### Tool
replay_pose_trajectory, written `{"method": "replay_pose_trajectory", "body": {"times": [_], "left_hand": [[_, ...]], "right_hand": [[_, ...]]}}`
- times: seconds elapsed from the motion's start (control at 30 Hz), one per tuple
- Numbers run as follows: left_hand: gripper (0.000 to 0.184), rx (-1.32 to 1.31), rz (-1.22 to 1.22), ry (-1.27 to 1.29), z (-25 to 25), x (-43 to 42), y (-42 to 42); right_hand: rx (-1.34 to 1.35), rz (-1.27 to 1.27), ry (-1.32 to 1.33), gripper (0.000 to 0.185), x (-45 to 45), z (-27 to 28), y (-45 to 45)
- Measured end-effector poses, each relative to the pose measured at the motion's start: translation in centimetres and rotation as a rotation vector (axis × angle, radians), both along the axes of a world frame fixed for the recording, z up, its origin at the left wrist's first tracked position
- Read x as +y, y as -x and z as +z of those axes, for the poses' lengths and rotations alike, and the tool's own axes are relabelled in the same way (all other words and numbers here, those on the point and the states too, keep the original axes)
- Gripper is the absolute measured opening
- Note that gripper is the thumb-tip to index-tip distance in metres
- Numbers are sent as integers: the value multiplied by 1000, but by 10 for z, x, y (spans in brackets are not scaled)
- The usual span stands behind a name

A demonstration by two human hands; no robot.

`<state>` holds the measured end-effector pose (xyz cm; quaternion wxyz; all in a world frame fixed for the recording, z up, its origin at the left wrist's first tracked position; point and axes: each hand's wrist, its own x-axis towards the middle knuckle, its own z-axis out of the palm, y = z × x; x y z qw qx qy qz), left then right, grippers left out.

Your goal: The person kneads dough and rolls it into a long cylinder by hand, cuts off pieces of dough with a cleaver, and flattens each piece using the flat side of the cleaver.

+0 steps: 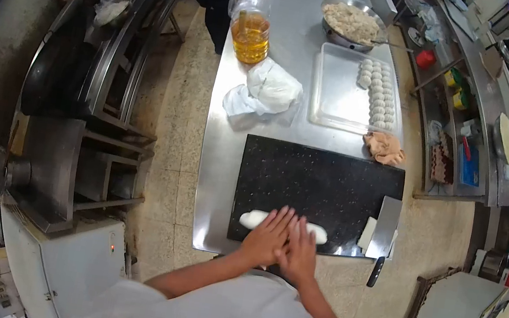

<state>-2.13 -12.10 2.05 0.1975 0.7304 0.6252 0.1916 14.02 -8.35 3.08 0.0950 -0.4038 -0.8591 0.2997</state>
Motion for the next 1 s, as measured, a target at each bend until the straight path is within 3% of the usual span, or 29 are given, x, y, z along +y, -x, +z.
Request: {"method": "replay_pose_trajectory", "body": {"times": [0.07,0.13,0.2,0.33,0.4,0.43,0.5,0.57,0.6,0.67,0.7,0.73,0.8,0.87,0.93,1.0], "left_hand": [[68,-40,25,26,-8,-2,6],[67,-85,55,67,-3,6,0],[66,281,40,148,3,58,7],[63,253,341,14,-16,137,26],[58,144,463,14,-20,166,35],[59,259,463,-1,-16,162,31],[60,377,467,-23,-14,153,23],[66,131,495,-247,-29,111,2],[73,698,412,-94,-29,87,-11],[70,626,270,2,-31,37,-28],[71,14,271,-207,-38,14,-29],[71,13,287,-199,-27,-5,-31],[70,72,128,109,4,-20,-21],[72,-6,113,115,-5,-1,-3],[71,251,20,117,7,52,28],[68,258,88,-14,-14,105,56]], "right_hand": [[-9,-36,107,76,-9,-5,-13],[23,-1,49,73,13,-13,-7],[60,32,-45,70,64,-17,8],[-37,-59,-318,58,156,-17,57],[-96,-73,-242,55,188,-2,81],[-89,-72,-245,55,187,1,85],[341,119,110,53,180,9,96],[320,167,8,53,134,8,85],[300,212,-102,54,105,5,77],[401,207,-74,51,62,6,49],[435,194,20,52,42,7,32],[464,180,117,53,23,7,16],[329,169,144,57,5,1,4],[307,102,145,61,15,-13,19],[97,42,-117,67,58,-13,50],[-54,-64,-191,65,105,-13,82]]}}
